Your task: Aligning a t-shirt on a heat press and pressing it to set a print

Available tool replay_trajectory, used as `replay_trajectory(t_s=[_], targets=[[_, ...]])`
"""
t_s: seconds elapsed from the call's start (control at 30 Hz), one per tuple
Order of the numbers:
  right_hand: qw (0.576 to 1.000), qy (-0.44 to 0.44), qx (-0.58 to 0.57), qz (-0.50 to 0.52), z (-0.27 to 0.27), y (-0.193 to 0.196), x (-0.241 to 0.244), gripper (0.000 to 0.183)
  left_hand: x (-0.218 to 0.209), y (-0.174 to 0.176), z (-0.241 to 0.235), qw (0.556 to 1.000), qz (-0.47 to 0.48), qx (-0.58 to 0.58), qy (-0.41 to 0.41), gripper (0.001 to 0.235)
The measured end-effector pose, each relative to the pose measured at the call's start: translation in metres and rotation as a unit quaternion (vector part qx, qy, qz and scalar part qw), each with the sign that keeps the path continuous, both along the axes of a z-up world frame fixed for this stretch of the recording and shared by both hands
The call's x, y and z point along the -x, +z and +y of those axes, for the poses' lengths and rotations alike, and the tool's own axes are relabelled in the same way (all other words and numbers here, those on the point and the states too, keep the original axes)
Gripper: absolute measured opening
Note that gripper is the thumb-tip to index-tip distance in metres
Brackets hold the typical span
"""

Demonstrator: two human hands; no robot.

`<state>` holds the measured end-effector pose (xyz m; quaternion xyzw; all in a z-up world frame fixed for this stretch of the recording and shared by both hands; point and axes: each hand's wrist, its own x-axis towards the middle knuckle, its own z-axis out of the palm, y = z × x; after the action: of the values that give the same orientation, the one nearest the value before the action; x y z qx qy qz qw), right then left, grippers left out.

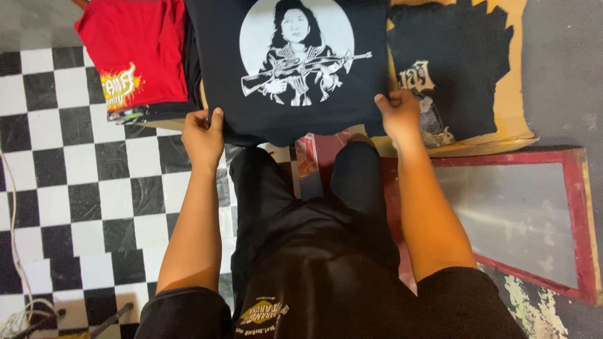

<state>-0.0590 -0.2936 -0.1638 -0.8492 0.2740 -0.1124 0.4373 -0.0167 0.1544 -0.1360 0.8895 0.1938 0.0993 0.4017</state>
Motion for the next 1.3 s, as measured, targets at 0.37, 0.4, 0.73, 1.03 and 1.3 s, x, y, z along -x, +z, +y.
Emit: replay_trajectory(t_s=[0.37,0.4,0.73,1.03,1.3], targets=[[0.995,-0.016,-0.058,0.084,0.002,0.024,0.051,0.043,0.052,0.005,0.005,0.995,0.034,0.095,0.001,0.028],[0.995,-0.010,-0.046,0.093,0.003,0.027,0.054,0.040,0.054,0.004,0.005,0.994,0.035,0.100,0.001,0.030],[0.959,0.046,0.228,-0.164,0.077,0.076,0.063,0.050,0.054,0.020,-0.007,0.986,-0.047,0.161,-0.018,0.029],[0.909,0.373,0.185,-0.003,0.181,0.116,0.027,0.056,0.027,0.081,-0.090,0.932,-0.191,-0.144,-0.272,0.053],[0.906,0.296,0.293,0.069,0.116,0.091,0.032,0.061,0.022,0.044,-0.090,0.909,-0.019,-0.288,-0.302,0.064]])
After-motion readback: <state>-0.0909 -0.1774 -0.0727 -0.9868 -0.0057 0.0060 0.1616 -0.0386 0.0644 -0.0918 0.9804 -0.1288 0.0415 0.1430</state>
